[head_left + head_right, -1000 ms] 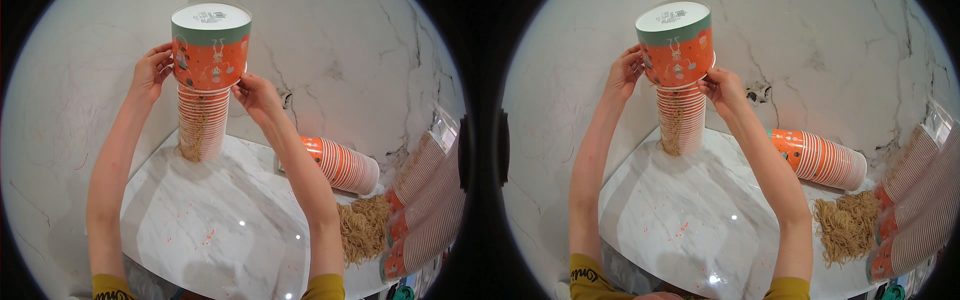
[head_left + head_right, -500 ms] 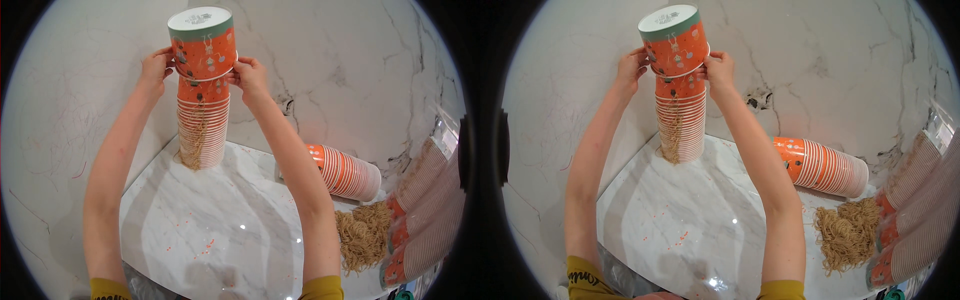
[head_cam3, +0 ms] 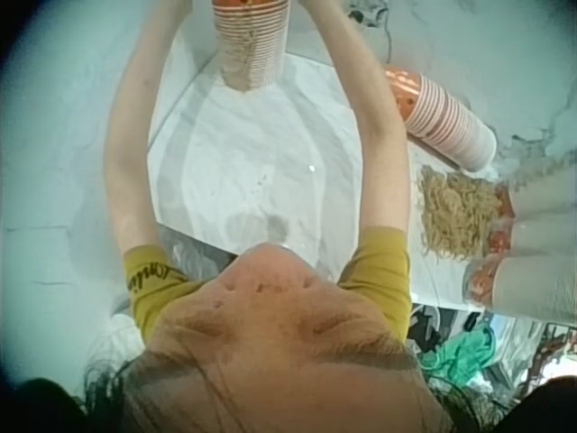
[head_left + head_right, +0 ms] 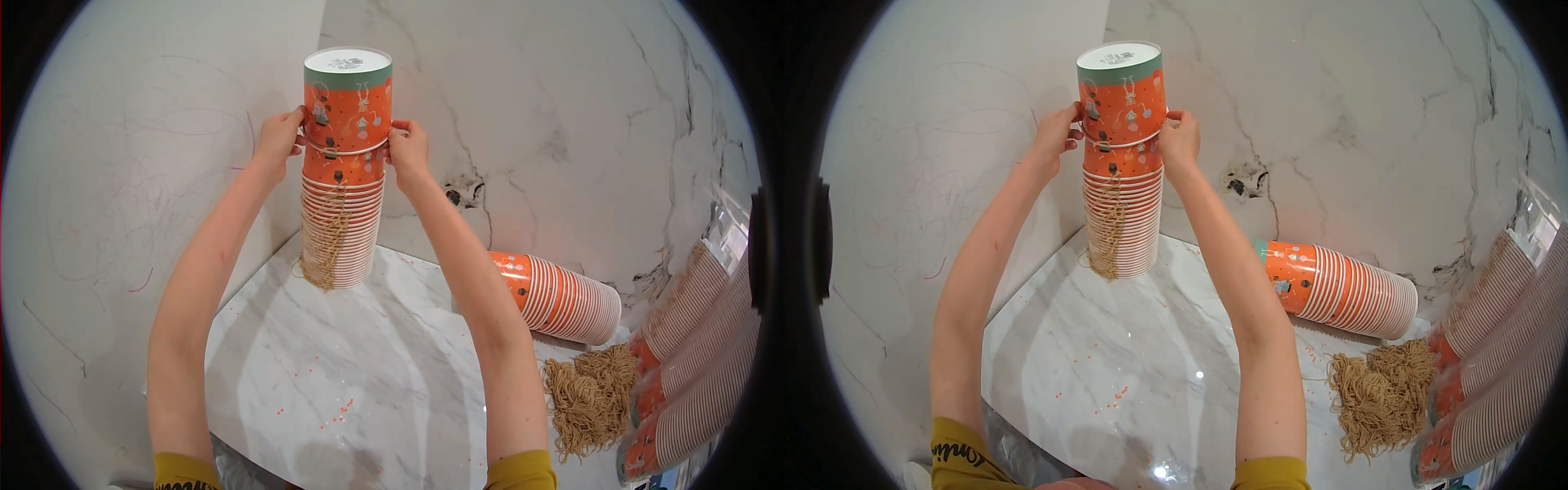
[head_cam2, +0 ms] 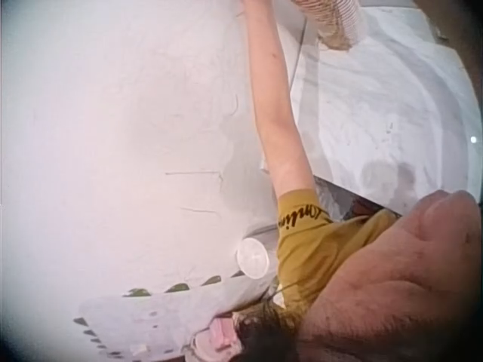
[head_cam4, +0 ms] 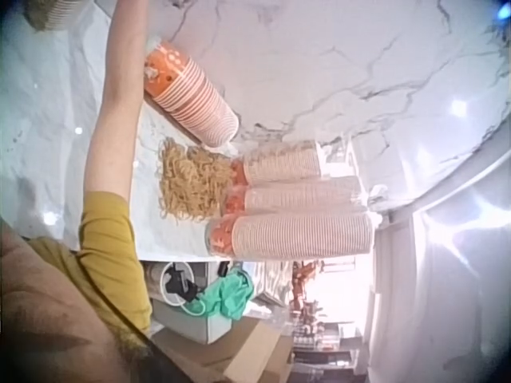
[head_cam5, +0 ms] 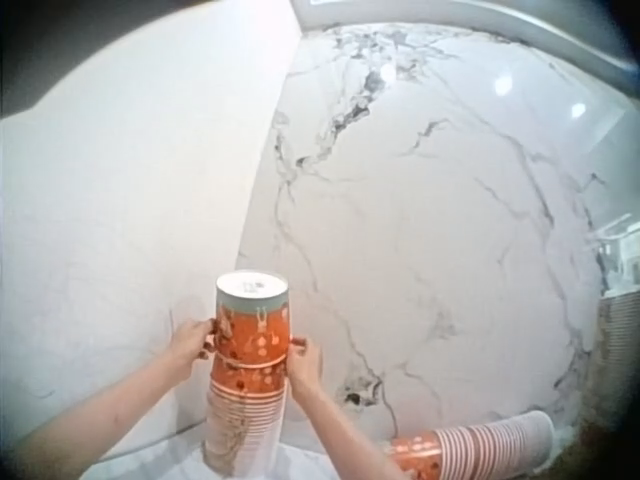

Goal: Tie rubber bands around paper cups to secure them.

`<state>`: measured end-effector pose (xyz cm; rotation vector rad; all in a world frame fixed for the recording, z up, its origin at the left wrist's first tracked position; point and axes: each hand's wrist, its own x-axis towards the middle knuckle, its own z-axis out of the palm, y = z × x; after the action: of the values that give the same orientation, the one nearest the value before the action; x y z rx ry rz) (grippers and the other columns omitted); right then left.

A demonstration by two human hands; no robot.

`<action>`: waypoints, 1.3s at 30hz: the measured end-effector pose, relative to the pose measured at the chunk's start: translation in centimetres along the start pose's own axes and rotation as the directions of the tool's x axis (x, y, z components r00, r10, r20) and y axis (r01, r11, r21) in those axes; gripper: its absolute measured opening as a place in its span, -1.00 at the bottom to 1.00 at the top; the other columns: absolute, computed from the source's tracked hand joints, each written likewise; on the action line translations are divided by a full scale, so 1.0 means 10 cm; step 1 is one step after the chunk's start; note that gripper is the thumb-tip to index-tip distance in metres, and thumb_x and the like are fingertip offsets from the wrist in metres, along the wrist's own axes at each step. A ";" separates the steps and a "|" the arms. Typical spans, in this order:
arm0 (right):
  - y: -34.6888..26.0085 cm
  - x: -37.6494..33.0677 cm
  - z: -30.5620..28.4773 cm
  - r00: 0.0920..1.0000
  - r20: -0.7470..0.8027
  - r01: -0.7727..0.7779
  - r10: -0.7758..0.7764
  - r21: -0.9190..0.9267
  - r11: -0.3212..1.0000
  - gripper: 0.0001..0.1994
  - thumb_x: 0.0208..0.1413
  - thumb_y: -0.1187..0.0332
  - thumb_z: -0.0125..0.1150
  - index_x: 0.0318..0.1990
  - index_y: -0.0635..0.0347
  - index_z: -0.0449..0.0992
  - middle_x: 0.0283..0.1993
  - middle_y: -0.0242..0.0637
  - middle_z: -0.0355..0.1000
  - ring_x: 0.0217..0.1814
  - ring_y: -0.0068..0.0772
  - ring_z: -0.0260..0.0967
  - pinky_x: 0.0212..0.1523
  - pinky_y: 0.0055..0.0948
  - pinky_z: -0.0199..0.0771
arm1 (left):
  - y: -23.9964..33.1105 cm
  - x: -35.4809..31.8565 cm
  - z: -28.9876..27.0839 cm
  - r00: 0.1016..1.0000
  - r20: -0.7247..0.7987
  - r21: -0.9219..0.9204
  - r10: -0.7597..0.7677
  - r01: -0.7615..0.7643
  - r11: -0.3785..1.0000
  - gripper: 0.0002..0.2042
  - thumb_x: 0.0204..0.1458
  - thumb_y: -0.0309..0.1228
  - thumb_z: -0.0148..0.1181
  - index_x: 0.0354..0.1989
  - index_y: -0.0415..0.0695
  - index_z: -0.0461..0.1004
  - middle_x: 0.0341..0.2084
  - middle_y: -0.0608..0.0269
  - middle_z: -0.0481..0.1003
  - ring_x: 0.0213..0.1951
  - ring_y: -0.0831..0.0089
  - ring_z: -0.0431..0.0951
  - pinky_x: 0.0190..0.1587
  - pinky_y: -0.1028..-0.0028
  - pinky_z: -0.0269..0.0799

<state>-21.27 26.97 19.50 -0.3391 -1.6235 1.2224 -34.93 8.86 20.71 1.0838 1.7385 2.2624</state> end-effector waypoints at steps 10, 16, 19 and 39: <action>0.34 0.08 0.02 0.996 -0.008 0.085 -0.092 -0.310 0.947 -0.67 0.25 0.25 0.02 -0.08 0.26 0.65 -0.13 0.01 0.63 -0.06 0.05 0.59 -0.04 -0.07 0.52 | -0.14 -0.05 -0.01 1.000 0.000 0.139 -0.021 0.020 0.990 -0.54 0.21 0.08 0.20 -0.12 -0.14 0.61 -0.30 0.45 0.51 -0.44 0.66 0.37 -0.42 0.56 0.26; 0.54 -0.10 -0.02 0.995 -0.034 0.076 -0.090 -0.298 0.952 -0.67 0.24 0.27 0.02 -0.06 0.25 0.65 -0.17 0.00 0.63 -0.07 0.04 0.59 -0.03 -0.08 0.52 | -0.30 -0.25 0.02 1.000 -0.015 0.177 -0.005 0.007 0.984 -0.52 0.19 0.04 0.25 -0.05 -0.18 0.60 -0.32 0.43 0.51 -0.44 0.67 0.37 -0.43 0.58 0.26; 0.63 -0.17 -0.08 0.985 0.031 0.173 -0.172 -0.318 0.932 -0.67 0.27 0.25 0.02 -0.04 0.23 0.64 -0.11 0.02 0.60 -0.03 0.07 0.55 0.02 -0.08 0.50 | -0.38 -0.39 0.07 0.997 -0.069 0.094 0.023 -0.017 0.995 -0.61 0.17 -0.08 0.32 -0.11 -0.21 0.59 -0.41 0.39 0.53 -0.47 0.65 0.40 -0.43 0.54 0.29; 0.72 -0.49 -0.11 0.959 0.057 0.277 -0.279 -0.415 0.867 -0.61 0.40 0.18 -0.07 0.10 0.26 0.55 0.02 0.04 0.46 0.16 -0.01 0.34 0.20 -0.17 0.34 | -0.71 -0.60 0.10 0.986 -0.125 0.081 0.110 -0.101 0.992 -0.64 0.26 -0.22 0.23 0.11 -0.17 0.51 -0.24 0.44 0.54 -0.40 0.72 0.39 -0.38 0.60 0.29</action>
<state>-20.66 27.28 10.78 -0.3586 -1.8547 0.6462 -32.29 9.36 11.73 1.0899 1.8706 2.3988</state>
